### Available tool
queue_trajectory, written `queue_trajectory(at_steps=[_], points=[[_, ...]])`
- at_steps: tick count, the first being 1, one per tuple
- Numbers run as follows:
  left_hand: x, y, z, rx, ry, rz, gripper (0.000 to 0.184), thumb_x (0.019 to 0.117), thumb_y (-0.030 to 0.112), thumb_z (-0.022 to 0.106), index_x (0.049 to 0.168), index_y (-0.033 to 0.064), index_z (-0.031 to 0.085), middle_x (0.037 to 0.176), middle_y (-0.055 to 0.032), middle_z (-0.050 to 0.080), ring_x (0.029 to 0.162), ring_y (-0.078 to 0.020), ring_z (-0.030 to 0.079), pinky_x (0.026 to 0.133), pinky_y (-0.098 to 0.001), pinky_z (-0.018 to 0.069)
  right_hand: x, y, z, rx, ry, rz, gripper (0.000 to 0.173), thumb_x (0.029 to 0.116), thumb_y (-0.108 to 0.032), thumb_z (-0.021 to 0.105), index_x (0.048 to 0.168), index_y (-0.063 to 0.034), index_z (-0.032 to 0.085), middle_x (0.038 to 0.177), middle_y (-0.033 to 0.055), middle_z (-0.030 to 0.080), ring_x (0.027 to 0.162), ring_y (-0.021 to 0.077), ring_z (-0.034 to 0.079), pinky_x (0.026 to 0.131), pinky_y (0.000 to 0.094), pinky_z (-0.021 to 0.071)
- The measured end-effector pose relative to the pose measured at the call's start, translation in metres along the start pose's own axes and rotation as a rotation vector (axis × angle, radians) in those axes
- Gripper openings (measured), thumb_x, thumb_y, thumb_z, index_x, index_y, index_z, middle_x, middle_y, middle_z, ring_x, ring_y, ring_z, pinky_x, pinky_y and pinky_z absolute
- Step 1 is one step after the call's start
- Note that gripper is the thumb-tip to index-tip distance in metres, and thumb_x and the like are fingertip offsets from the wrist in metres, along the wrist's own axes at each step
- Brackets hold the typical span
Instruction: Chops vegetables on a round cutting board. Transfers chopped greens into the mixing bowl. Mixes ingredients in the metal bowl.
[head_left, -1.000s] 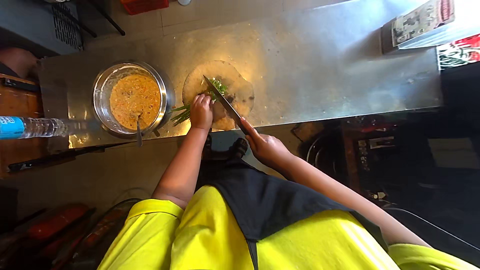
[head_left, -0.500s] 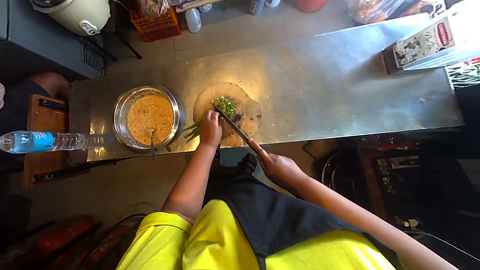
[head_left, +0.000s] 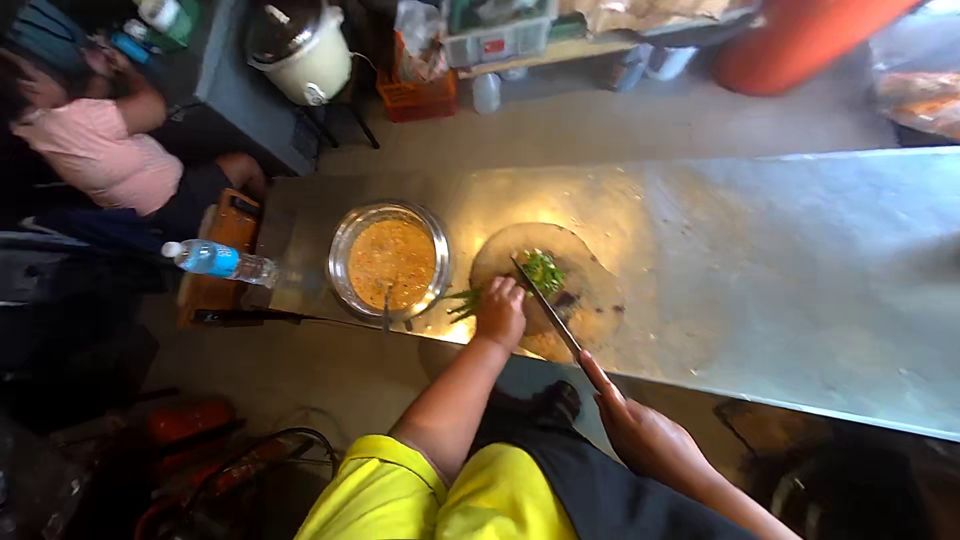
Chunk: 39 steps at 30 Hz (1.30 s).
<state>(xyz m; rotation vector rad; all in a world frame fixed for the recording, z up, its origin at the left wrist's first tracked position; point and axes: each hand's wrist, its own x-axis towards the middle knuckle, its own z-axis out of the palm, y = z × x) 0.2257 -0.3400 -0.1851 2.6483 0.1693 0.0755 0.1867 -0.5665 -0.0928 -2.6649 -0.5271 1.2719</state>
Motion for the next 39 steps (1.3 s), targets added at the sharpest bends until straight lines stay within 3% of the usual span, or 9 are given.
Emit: queue_trajectory(at_steps=[4,11,14,19,21,24,27,33,39], points=[[0.001,0.002,-0.012,-0.039,-0.014,0.005,0.024,0.0970,0.001,0.054,0.105,0.0003,0.076,0.124,-0.0148,0.071,0.124,-0.0292,0.063,0.110,-0.0400,0.0474,0.017,0.000,0.008,0.006,0.050,-0.037,0.066,0.1113,-0.027,0.035,0.168,-0.0316,0.002,0.096,0.0242,0.073,0.090,0.0473,0.072,0.077,0.0661,0.0557],[0.001,0.006,-0.013,-0.024,-0.022,-0.001,0.023,0.0981,0.003,0.055,0.107,0.0008,0.076,0.125,-0.0148,0.070,0.126,-0.0295,0.062,0.110,-0.0399,0.0467,0.051,-0.010,0.011,-0.047,0.168,-0.091,0.066,0.1118,-0.026,0.031,0.168,-0.0303,-0.003,0.082,0.0197,0.072,0.077,0.0428,0.074,0.069,0.0620,0.0584],[-0.001,0.005,-0.008,0.005,0.011,0.007,0.022,0.0979,0.005,0.056,0.106,0.0023,0.076,0.123,-0.0130,0.071,0.123,-0.0287,0.063,0.107,-0.0403,0.0485,0.042,-0.007,0.009,-0.048,0.151,-0.087,0.065,0.1121,-0.027,0.030,0.167,-0.0312,-0.003,0.084,0.0200,0.072,0.079,0.0427,0.074,0.069,0.0619,0.0583],[0.000,0.006,-0.005,-0.007,0.083,0.023,0.024,0.0972,0.004,0.056,0.107,0.0038,0.078,0.124,-0.0124,0.072,0.119,-0.0278,0.066,0.106,-0.0401,0.0496,0.004,0.018,0.005,0.007,-0.059,-0.019,0.061,0.1131,-0.033,0.027,0.168,-0.0287,0.000,0.104,0.0268,0.073,0.098,0.0493,0.071,0.083,0.0679,0.0542],[-0.001,0.006,-0.005,-0.019,0.059,0.012,0.025,0.0994,0.006,0.055,0.110,0.0037,0.077,0.127,-0.0123,0.071,0.120,-0.0281,0.065,0.108,-0.0398,0.0482,0.000,0.027,0.012,0.003,-0.056,-0.036,0.061,0.1127,-0.033,0.029,0.168,-0.0255,0.005,0.103,0.0263,0.073,0.098,0.0487,0.072,0.082,0.0674,0.0545],[-0.003,0.006,-0.008,-0.006,0.043,0.008,0.026,0.1001,0.007,0.054,0.113,0.0045,0.077,0.127,-0.0122,0.071,0.121,-0.0280,0.065,0.109,-0.0389,0.0473,0.012,0.027,0.022,-0.008,-0.019,-0.049,0.063,0.1126,-0.033,0.028,0.167,-0.0331,-0.002,0.100,0.0234,0.074,0.096,0.0463,0.072,0.082,0.0651,0.0555],[-0.007,0.011,-0.008,0.011,0.028,0.005,0.026,0.0995,0.006,0.055,0.112,0.0043,0.077,0.125,-0.0132,0.071,0.121,-0.0284,0.064,0.109,-0.0381,0.0465,0.021,0.014,0.017,-0.007,0.050,-0.066,0.065,0.1124,-0.030,0.030,0.167,-0.0336,-0.005,0.091,0.0211,0.073,0.089,0.0441,0.074,0.078,0.0630,0.0575],[-0.014,0.016,-0.008,0.039,0.015,-0.006,0.024,0.0987,0.005,0.056,0.112,0.0034,0.077,0.125,-0.0142,0.071,0.122,-0.0298,0.064,0.110,-0.0398,0.0466,0.027,0.006,0.010,-0.034,0.027,-0.046,0.065,0.1133,-0.029,0.028,0.166,-0.0346,-0.009,0.096,0.0217,0.074,0.092,0.0437,0.074,0.081,0.0619,0.0576],[0.012,0.013,-0.023,0.066,-0.041,-0.096,0.031,0.1045,0.010,0.049,0.123,0.0046,0.073,0.134,-0.0124,0.067,0.129,-0.0279,0.059,0.114,-0.0392,0.0420,0.000,0.031,0.021,0.001,0.023,-0.103,0.067,0.1118,-0.027,0.032,0.167,-0.0335,-0.006,0.094,0.0223,0.073,0.089,0.0451,0.074,0.077,0.0649,0.0569]])
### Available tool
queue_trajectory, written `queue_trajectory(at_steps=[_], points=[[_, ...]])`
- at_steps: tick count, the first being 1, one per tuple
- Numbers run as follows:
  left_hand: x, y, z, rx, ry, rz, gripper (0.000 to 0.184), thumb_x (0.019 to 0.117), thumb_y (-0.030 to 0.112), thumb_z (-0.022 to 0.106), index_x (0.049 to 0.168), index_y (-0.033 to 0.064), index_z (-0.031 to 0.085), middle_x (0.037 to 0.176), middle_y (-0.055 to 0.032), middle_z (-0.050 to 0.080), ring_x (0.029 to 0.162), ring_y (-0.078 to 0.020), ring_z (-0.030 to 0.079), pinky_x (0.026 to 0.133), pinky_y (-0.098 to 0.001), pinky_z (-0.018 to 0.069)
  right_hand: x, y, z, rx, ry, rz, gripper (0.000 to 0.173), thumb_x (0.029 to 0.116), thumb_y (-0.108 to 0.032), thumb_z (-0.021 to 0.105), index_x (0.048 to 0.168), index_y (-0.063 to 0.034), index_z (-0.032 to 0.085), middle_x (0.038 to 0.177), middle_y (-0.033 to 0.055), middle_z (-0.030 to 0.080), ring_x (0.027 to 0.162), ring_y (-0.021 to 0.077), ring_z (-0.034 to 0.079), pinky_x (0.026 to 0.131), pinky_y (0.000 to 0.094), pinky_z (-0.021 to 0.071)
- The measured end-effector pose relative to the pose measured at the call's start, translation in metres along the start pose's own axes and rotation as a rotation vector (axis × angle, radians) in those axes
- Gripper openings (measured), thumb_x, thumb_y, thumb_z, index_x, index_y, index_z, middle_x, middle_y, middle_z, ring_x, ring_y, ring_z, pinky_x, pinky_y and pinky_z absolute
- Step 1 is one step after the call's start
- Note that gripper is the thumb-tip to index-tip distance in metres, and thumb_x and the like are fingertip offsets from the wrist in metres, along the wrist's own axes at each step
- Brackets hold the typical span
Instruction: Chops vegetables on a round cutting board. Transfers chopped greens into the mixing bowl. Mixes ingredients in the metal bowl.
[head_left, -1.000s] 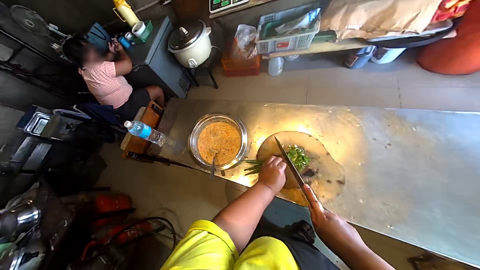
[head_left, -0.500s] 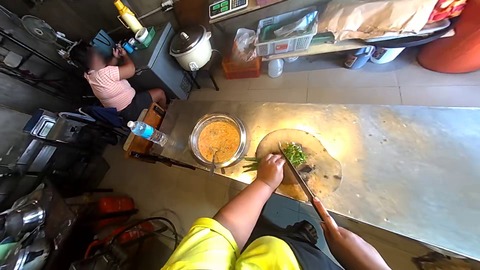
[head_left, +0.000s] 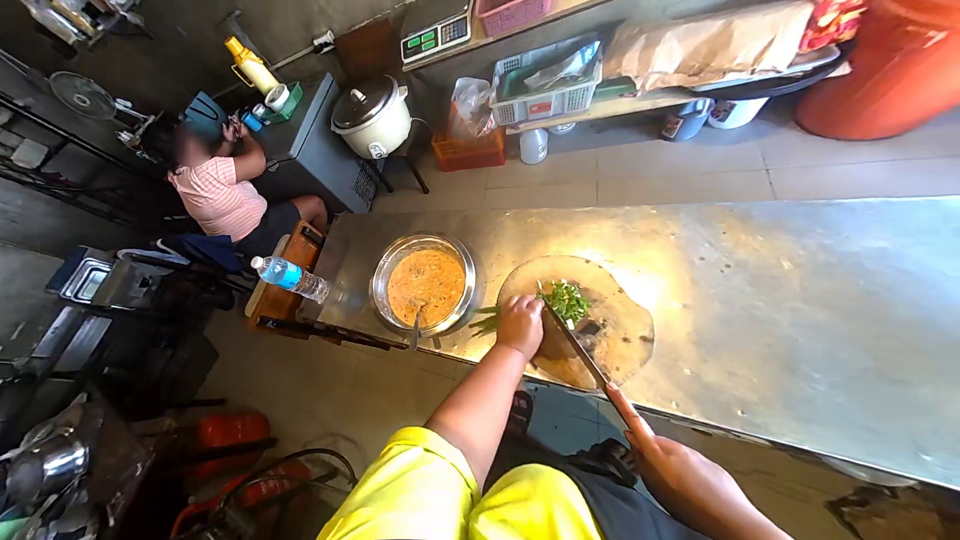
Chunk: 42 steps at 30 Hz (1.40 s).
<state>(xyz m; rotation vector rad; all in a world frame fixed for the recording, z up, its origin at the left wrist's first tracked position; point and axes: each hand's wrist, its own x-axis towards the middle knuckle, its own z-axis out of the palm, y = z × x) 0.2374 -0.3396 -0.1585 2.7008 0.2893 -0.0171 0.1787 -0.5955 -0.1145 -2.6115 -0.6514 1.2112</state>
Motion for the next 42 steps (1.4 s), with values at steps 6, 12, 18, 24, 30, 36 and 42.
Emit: queue_trajectory(at_steps=[6,12,18,24,30,36,42], points=[[-0.004,-0.004,0.008,-0.039,0.040,0.026,0.028,0.1034,0.011,0.052,0.119,0.0041,0.075,0.131,-0.0127,0.069,0.127,-0.0276,0.062,0.113,-0.0376,0.0435,0.003,0.005,0.003,-0.002,0.062,-0.047,0.067,0.1116,-0.027,0.034,0.167,-0.0325,-0.003,0.091,0.0210,0.074,0.087,0.0437,0.074,0.076,0.0631,0.0578],[-0.004,0.000,0.000,-0.103,-0.022,-0.019,0.026,0.1028,0.011,0.055,0.120,0.0022,0.072,0.148,-0.0165,0.055,0.134,-0.0320,0.056,0.113,-0.0451,0.0448,-0.010,-0.006,-0.026,0.026,0.059,-0.049,0.061,0.1126,-0.032,0.029,0.168,-0.0328,0.003,0.096,0.0213,0.073,0.089,0.0452,0.072,0.076,0.0630,0.0561],[-0.002,0.000,0.002,0.052,0.058,0.017,0.043,0.0964,0.029,0.072,0.126,-0.0019,0.064,0.124,-0.0196,0.068,0.124,-0.0342,0.061,0.120,-0.0534,0.0334,-0.018,-0.011,-0.034,0.014,0.123,-0.089,0.060,0.1124,-0.032,0.025,0.168,-0.0321,0.003,0.089,0.0192,0.071,0.082,0.0428,0.071,0.072,0.0597,0.0561],[-0.009,-0.002,-0.012,0.019,0.029,-0.029,0.056,0.0898,0.036,0.078,0.133,0.0038,0.062,0.137,-0.0131,0.063,0.136,-0.0283,0.053,0.124,-0.0558,0.0228,-0.015,-0.018,-0.040,-0.023,0.016,-0.039,0.059,0.1129,-0.031,0.023,0.167,-0.0349,0.000,0.095,0.0204,0.070,0.089,0.0437,0.071,0.077,0.0600,0.0557],[-0.007,-0.012,0.000,-0.073,0.070,-0.006,0.029,0.0968,0.015,0.068,0.122,0.0017,0.071,0.129,-0.0151,0.068,0.128,-0.0315,0.060,0.113,-0.0470,0.0435,-0.007,-0.021,-0.038,-0.061,0.005,-0.035,0.060,0.1126,-0.029,0.024,0.167,-0.0353,-0.001,0.092,0.0194,0.071,0.089,0.0433,0.071,0.076,0.0597,0.0560],[-0.008,-0.016,0.012,-0.064,0.100,0.020,0.018,0.0973,0.011,0.066,0.109,0.0022,0.076,0.123,-0.0138,0.071,0.125,-0.0310,0.062,0.109,-0.0455,0.0474,0.003,-0.016,-0.044,0.008,-0.121,-0.027,0.061,0.1135,-0.032,0.024,0.166,-0.0377,-0.008,0.098,0.0216,0.072,0.095,0.0454,0.071,0.083,0.0631,0.0555],[-0.004,-0.015,0.013,-0.056,0.131,0.036,0.016,0.0944,0.007,0.067,0.106,0.0014,0.077,0.119,-0.0146,0.073,0.121,-0.0309,0.065,0.106,-0.0444,0.0503,0.037,-0.035,-0.049,0.058,-0.147,-0.027,0.066,0.1127,-0.022,0.026,0.165,-0.0355,-0.011,0.104,0.0255,0.070,0.098,0.0491,0.070,0.084,0.0668,0.0538]])
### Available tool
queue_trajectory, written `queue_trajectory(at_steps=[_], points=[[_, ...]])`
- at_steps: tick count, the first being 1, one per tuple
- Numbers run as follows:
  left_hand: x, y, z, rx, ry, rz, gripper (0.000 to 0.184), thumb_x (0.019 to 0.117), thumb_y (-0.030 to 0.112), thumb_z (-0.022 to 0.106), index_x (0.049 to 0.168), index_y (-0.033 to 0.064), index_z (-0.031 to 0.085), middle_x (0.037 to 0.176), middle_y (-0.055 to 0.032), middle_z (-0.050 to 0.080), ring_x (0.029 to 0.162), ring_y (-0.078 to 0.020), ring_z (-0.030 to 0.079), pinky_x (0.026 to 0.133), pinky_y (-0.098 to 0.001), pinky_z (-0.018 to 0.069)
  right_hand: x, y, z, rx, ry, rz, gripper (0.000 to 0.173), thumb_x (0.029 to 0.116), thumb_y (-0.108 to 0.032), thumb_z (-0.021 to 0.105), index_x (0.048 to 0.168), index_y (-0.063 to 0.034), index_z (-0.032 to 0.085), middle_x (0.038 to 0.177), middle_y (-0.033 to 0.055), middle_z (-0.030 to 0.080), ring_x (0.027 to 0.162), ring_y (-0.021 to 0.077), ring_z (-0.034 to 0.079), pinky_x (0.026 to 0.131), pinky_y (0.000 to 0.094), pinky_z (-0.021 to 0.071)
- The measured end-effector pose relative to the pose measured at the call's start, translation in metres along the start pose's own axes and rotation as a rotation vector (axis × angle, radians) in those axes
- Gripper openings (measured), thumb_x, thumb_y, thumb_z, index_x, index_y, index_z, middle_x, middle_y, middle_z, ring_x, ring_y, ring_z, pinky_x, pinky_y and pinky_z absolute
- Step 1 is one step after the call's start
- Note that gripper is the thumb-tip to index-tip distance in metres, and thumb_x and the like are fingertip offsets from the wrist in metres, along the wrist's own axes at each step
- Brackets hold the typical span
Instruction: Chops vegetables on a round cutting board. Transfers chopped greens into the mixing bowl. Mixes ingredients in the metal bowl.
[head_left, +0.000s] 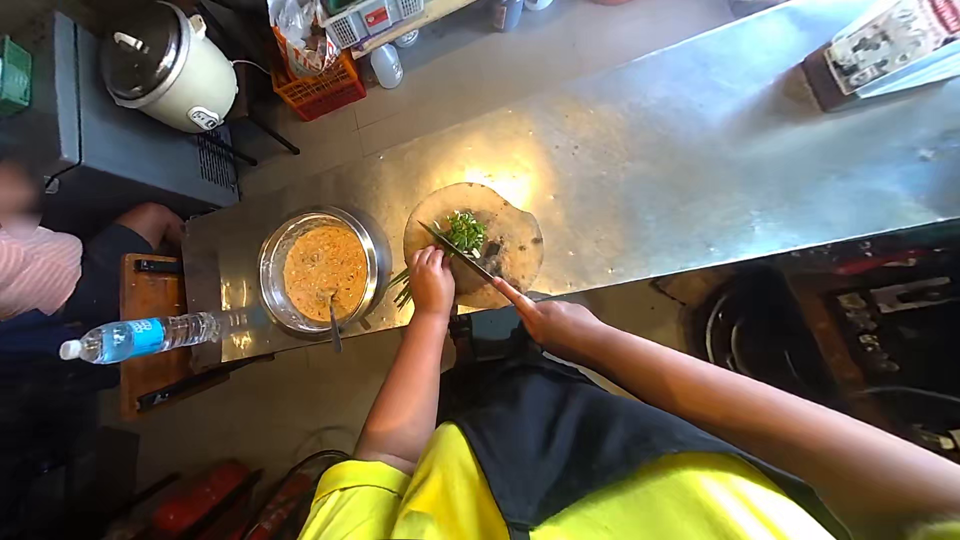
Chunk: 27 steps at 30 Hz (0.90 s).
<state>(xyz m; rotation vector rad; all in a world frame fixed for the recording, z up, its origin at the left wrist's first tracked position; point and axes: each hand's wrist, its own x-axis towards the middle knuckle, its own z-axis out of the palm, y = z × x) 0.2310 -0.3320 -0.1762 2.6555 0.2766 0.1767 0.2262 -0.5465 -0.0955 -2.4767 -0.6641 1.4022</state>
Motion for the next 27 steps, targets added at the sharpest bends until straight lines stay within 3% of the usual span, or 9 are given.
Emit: queue_trajectory(at_steps=[5,10,14,21,27], points=[[-0.004,-0.007,0.007,0.016,0.074,0.063,0.012,0.0939,0.007,0.069,0.101,0.0022,0.077,0.116,-0.0132,0.073,0.115,-0.0298,0.067,0.102,-0.0435,0.0528,0.032,-0.009,-0.003,0.029,-0.009,-0.014,0.066,0.1130,-0.023,0.025,0.165,-0.0361,-0.014,0.109,0.0282,0.068,0.105,0.0503,0.068,0.088,0.0678,0.0521],[-0.005,-0.011,0.009,0.010,0.111,0.099,0.017,0.0955,0.009,0.068,0.108,0.0038,0.077,0.119,-0.0120,0.073,0.114,-0.0287,0.068,0.101,-0.0422,0.0534,-0.009,0.014,0.025,0.022,0.010,-0.001,0.068,0.1123,-0.022,0.029,0.166,-0.0338,-0.011,0.098,0.0277,0.069,0.093,0.0512,0.070,0.080,0.0685,0.0537],[-0.007,-0.010,0.009,-0.013,0.127,0.113,0.017,0.0957,0.008,0.067,0.109,0.0025,0.077,0.120,-0.0122,0.073,0.113,-0.0284,0.068,0.101,-0.0417,0.0529,-0.031,0.022,0.039,0.031,-0.015,0.028,0.067,0.1131,-0.025,0.029,0.166,-0.0341,-0.011,0.096,0.0257,0.070,0.093,0.0496,0.070,0.080,0.0664,0.0544],[-0.016,-0.006,0.004,0.020,0.063,0.117,0.019,0.0955,0.007,0.068,0.111,0.0031,0.077,0.120,-0.0122,0.073,0.114,-0.0294,0.067,0.103,-0.0430,0.0518,-0.001,0.011,0.012,0.075,-0.018,-0.035,0.062,0.1138,-0.027,0.021,0.165,-0.0363,-0.011,0.110,0.0285,0.069,0.105,0.0514,0.067,0.089,0.0686,0.0510],[-0.009,0.002,0.004,0.038,0.069,0.149,0.019,0.0964,0.011,0.069,0.112,0.0015,0.075,0.120,-0.0129,0.073,0.113,-0.0288,0.068,0.102,-0.0435,0.0523,-0.021,0.017,0.006,0.038,0.091,-0.049,0.059,0.1140,-0.030,0.023,0.166,-0.0365,-0.003,0.100,0.0261,0.069,0.097,0.0503,0.069,0.081,0.0667,0.0528]])
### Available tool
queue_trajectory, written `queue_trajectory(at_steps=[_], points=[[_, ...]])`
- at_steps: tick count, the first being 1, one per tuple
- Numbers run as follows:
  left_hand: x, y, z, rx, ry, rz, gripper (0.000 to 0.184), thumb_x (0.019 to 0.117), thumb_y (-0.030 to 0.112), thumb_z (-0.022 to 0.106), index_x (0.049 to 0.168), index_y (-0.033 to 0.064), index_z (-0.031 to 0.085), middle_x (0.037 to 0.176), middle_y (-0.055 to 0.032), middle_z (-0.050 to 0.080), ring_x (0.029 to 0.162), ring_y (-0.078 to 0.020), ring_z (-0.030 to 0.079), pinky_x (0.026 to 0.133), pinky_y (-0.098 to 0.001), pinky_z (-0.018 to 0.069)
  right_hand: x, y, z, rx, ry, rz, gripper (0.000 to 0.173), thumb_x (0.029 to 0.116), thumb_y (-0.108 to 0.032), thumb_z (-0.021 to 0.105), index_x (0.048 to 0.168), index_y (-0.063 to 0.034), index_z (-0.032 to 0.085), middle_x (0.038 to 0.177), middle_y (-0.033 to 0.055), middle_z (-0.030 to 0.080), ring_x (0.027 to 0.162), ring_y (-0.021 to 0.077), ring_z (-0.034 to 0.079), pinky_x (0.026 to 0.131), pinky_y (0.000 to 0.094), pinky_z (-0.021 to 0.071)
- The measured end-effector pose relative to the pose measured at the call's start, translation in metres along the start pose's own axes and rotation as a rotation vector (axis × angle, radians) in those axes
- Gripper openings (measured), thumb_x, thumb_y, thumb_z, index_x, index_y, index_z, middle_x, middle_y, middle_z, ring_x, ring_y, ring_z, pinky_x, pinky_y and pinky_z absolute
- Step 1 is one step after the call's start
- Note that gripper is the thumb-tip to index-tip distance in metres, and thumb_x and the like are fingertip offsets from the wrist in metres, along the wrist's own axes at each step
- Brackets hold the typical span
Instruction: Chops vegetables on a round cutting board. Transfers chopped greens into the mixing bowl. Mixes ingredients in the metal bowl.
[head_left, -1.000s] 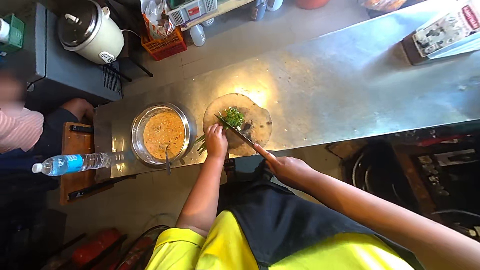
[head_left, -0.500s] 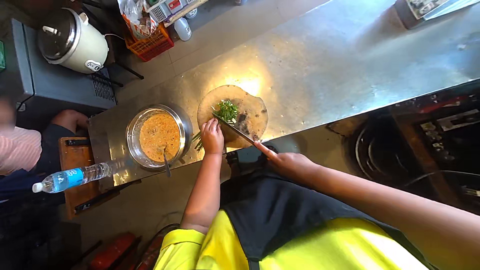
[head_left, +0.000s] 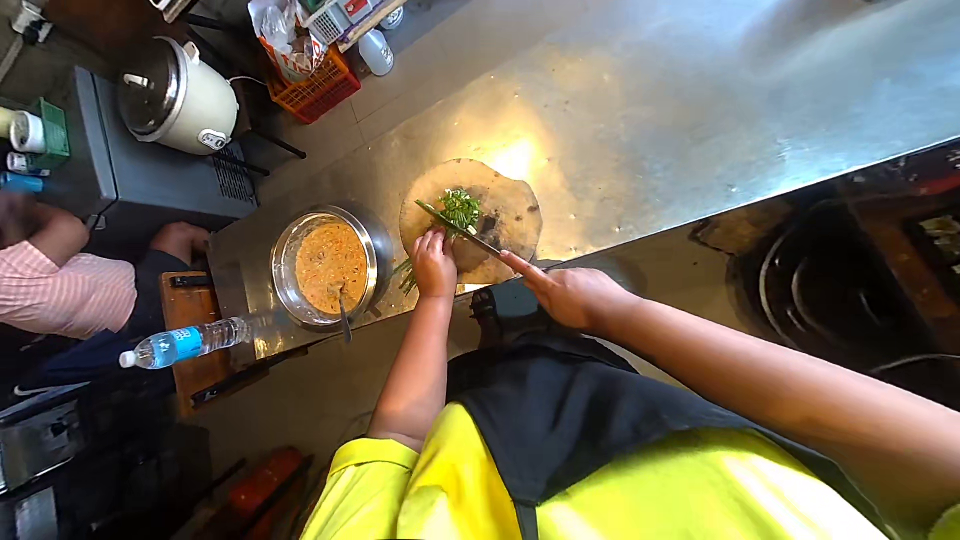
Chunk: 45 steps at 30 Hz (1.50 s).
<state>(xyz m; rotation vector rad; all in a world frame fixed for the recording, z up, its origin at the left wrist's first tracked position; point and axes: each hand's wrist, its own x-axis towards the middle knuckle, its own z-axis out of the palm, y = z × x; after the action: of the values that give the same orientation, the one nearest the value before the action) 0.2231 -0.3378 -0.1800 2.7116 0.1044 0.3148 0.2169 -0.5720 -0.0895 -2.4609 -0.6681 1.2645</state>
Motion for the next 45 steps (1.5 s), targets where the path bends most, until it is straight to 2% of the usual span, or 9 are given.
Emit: queue_trajectory(at_steps=[4,8,13,17,24,29,36,38,45], points=[[0.007,0.010,-0.007,0.005,-0.075,-0.085,0.036,0.0992,0.018,0.067,0.130,-0.0002,0.063,0.125,-0.0167,0.068,0.123,-0.0319,0.063,0.113,-0.0474,0.0438,-0.025,0.008,0.009,-0.025,0.159,-0.081,0.059,0.1127,-0.028,0.026,0.168,-0.0312,0.005,0.085,0.0212,0.068,0.081,0.0465,0.070,0.070,0.0622,0.0547],[0.005,0.009,-0.013,0.029,-0.052,-0.063,0.043,0.0944,0.027,0.074,0.126,-0.0007,0.064,0.128,-0.0156,0.068,0.127,-0.0306,0.061,0.120,-0.0511,0.0349,-0.031,0.003,0.007,-0.036,0.064,-0.035,0.060,0.1134,-0.028,0.025,0.167,-0.0332,0.000,0.090,0.0230,0.068,0.085,0.0476,0.070,0.073,0.0623,0.0543],[-0.002,0.000,-0.011,0.028,-0.047,-0.053,0.041,0.0920,0.027,0.076,0.123,0.0016,0.069,0.128,-0.0153,0.067,0.125,-0.0314,0.062,0.118,-0.0522,0.0369,-0.026,0.001,0.008,-0.049,0.003,0.005,0.063,0.1127,-0.022,0.027,0.167,-0.0340,-0.002,0.094,0.0241,0.069,0.089,0.0479,0.070,0.075,0.0632,0.0543],[-0.004,-0.002,-0.006,0.020,-0.068,-0.067,0.026,0.0952,0.017,0.071,0.116,0.0010,0.073,0.123,-0.0163,0.070,0.122,-0.0332,0.063,0.109,-0.0473,0.0474,-0.020,-0.001,0.009,-0.045,-0.061,0.033,0.065,0.1127,-0.021,0.027,0.166,-0.0339,-0.007,0.095,0.0250,0.069,0.090,0.0493,0.070,0.075,0.0649,0.0545],[-0.001,-0.006,-0.002,0.008,-0.088,-0.051,0.019,0.0954,0.010,0.068,0.110,0.0013,0.075,0.121,-0.0154,0.072,0.121,-0.0324,0.064,0.110,-0.0458,0.0471,0.008,-0.003,0.018,-0.016,-0.039,0.012,0.065,0.1123,-0.021,0.028,0.167,-0.0322,-0.007,0.096,0.0250,0.070,0.090,0.0487,0.071,0.077,0.0644,0.0552],[-0.002,-0.005,-0.001,0.008,-0.069,-0.071,0.017,0.0962,0.010,0.067,0.108,0.0016,0.076,0.118,-0.0149,0.072,0.119,-0.0314,0.065,0.108,-0.0449,0.0485,0.042,-0.015,0.012,0.029,-0.085,0.046,0.065,0.1126,-0.022,0.025,0.165,-0.0356,-0.011,0.111,0.0279,0.069,0.105,0.0507,0.068,0.087,0.0683,0.0523],[-0.004,-0.008,0.004,-0.009,-0.002,-0.052,0.018,0.0963,0.009,0.067,0.111,0.0033,0.076,0.119,-0.0126,0.072,0.118,-0.0294,0.066,0.105,-0.0432,0.0512,-0.011,0.012,0.030,-0.010,-0.085,0.059,0.068,0.1122,-0.025,0.031,0.166,-0.0364,-0.010,0.097,0.0255,0.071,0.092,0.0500,0.071,0.079,0.0682,0.0544],[-0.005,-0.010,0.006,-0.019,-0.012,-0.052,0.020,0.0966,0.010,0.066,0.112,0.0032,0.076,0.119,-0.0121,0.073,0.118,-0.0293,0.066,0.106,-0.0427,0.0510,-0.023,0.014,0.030,-0.018,-0.110,0.092,0.068,0.1128,-0.027,0.032,0.165,-0.0377,-0.010,0.097,0.0248,0.071,0.094,0.0492,0.071,0.081,0.0675,0.0548],[-0.023,0.000,-0.004,-0.019,-0.018,-0.058,0.020,0.0942,0.009,0.068,0.110,0.0004,0.077,0.115,-0.0155,0.074,0.114,-0.0326,0.069,0.105,-0.0421,0.0522,0.010,0.003,0.016,0.035,-0.088,0.007,0.063,0.1135,-0.029,0.025,0.165,-0.0370,-0.010,0.106,0.0261,0.071,0.100,0.0491,0.070,0.085,0.0675,0.0531]])
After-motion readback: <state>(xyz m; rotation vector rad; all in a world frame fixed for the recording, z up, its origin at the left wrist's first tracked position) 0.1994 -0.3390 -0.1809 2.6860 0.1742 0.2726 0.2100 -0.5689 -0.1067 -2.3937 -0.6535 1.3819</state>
